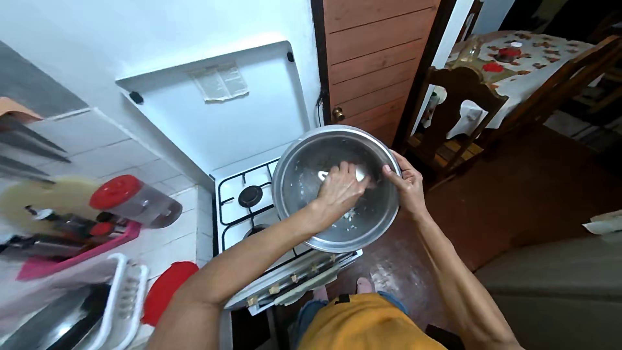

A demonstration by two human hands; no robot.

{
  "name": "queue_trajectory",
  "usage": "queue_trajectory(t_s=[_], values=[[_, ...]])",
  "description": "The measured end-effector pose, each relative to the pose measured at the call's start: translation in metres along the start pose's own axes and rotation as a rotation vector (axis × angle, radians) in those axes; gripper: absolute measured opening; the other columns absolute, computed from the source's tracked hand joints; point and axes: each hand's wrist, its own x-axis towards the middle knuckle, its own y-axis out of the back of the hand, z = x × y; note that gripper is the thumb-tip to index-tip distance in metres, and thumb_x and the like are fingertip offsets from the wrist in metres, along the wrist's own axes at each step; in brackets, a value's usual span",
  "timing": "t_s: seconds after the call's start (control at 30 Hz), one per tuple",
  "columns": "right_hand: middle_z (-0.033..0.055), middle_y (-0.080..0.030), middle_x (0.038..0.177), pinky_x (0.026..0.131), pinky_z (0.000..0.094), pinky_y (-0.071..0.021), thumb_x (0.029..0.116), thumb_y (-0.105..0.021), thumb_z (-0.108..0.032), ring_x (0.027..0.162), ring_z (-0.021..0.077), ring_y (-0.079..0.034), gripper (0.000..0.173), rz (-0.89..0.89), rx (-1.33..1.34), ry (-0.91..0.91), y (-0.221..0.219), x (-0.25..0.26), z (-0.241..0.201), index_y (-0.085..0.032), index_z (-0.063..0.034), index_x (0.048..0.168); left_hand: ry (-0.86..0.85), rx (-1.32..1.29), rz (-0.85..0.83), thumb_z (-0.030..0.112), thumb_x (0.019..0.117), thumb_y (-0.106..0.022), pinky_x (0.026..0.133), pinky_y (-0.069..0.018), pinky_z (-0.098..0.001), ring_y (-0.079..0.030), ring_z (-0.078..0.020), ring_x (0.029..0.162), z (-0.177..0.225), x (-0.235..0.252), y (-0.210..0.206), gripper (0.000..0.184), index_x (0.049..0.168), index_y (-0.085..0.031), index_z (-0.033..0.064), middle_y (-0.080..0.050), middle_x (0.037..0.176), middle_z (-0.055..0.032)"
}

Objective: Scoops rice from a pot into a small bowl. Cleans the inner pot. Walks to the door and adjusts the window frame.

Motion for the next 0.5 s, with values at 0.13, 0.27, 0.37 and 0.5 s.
queue_trajectory(t_s=[0.13,0.27,0.37,0.5], values=[[0.0064,-0.068,0.123,0.087,0.0296,-0.0595,0.0988,-0.056,-0.007,0.102,0.0095,-0.068,0.043,0.015,-0.029,0.026,0.001,0.001,0.001,-0.055,-0.0027,0.141,-0.027,-0.023,0.075,-0.001,0.0984,-0.057,0.076,-0.0537,-0.0564,-0.065,-0.0498,0.101,-0.011,-0.006,0.007,0.048,0.139,-0.065,0.024,-0.066,0.109,-0.0306],[0.0051,-0.069,0.123,0.086,0.0313,-0.0599,0.0996,-0.057,-0.012,0.101,0.0101,-0.069,0.043,0.013,-0.018,0.031,0.001,0.002,0.0,-0.056,-0.006,0.142,-0.167,0.04,0.181,0.001,0.0968,-0.06,0.077,-0.0547,-0.057,-0.065,-0.0515,0.102,-0.009,0.003,-0.015,0.036,0.129,-0.069,0.0125,-0.065,0.107,-0.0325],[0.0056,-0.068,0.126,0.09,0.0295,-0.0584,0.0971,-0.059,-0.009,0.105,0.0087,-0.068,0.045,0.006,-0.102,0.065,0.007,0.005,-0.001,-0.057,-0.0036,0.141,-0.204,-0.002,-0.048,0.002,0.1026,-0.049,0.086,-0.0517,-0.0602,-0.062,-0.0535,0.111,-0.009,-0.006,-0.011,0.041,0.138,-0.064,0.0139,-0.063,0.118,-0.0351],[0.0055,-0.068,0.124,0.089,0.0282,-0.058,0.0974,-0.059,-0.009,0.103,0.0073,-0.067,0.044,0.016,-0.099,0.079,0.003,0.004,-0.002,-0.057,-0.0024,0.141,-0.135,0.068,0.287,-0.003,0.0928,-0.063,0.072,-0.055,-0.0551,-0.067,-0.0493,0.097,-0.008,0.013,0.006,0.035,0.123,-0.074,0.0113,-0.066,0.103,-0.0306]])
